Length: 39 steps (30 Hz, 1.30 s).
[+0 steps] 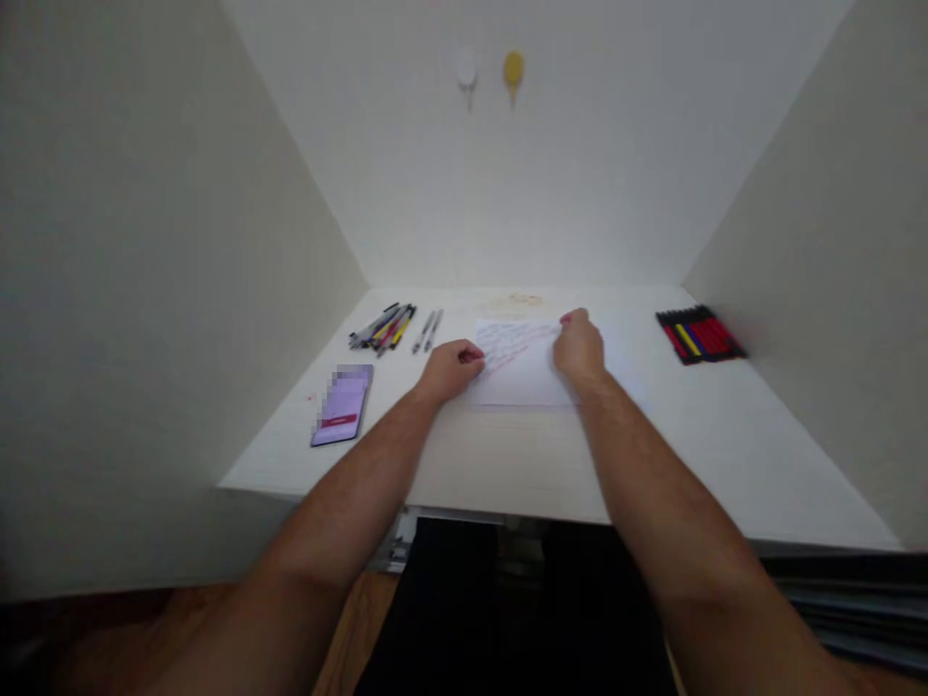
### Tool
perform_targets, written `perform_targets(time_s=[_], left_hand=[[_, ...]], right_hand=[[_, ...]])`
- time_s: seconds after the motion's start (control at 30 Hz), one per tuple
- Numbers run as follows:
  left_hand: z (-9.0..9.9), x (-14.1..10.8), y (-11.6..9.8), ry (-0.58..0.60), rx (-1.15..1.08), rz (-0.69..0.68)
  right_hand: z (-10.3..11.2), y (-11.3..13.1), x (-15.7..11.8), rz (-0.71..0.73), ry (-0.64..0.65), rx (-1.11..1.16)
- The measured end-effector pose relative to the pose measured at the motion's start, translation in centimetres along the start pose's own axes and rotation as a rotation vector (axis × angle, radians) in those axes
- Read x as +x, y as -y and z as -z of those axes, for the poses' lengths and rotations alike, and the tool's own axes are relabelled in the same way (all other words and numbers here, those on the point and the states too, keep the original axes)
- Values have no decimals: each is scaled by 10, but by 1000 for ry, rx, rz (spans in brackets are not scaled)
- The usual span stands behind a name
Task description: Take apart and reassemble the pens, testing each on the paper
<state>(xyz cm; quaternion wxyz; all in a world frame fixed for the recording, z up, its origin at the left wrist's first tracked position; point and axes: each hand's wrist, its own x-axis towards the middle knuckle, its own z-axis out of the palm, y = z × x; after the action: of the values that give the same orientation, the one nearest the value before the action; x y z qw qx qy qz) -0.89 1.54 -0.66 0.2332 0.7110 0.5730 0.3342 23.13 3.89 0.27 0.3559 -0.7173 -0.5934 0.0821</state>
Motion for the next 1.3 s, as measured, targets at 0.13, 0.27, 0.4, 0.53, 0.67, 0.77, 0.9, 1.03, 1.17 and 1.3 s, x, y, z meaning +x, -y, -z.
perform_targets(time_s=[0.13,0.27,0.4,0.53,0.67,0.77,0.9,1.03,1.17,1.3], left_hand=[[-3,-1,6,-27,-42,-6],[-3,-1,5,-94,-50,0],[7,0,8,-273,67,34],[27,-1,19,-536,329,133],[38,-1,27,-488,499,314],[40,-1,25,-413,536,423],[40,1,22,-396,565,465],[39,1,23,-430,542,466],[39,1,26,-428,527,479],[39,1,26,-439,502,476]], right_hand=[[-2,-5,4,19,-40,53],[1,-4,2,17,-44,62],[-1,-6,4,18,-74,97],[-9,-14,6,170,-43,171],[-13,-18,6,246,-4,183],[-12,-18,5,221,11,169],[-11,-16,2,225,21,133],[-11,-14,-1,228,34,106],[-12,-14,-2,236,44,82],[-12,-14,-2,231,41,71]])
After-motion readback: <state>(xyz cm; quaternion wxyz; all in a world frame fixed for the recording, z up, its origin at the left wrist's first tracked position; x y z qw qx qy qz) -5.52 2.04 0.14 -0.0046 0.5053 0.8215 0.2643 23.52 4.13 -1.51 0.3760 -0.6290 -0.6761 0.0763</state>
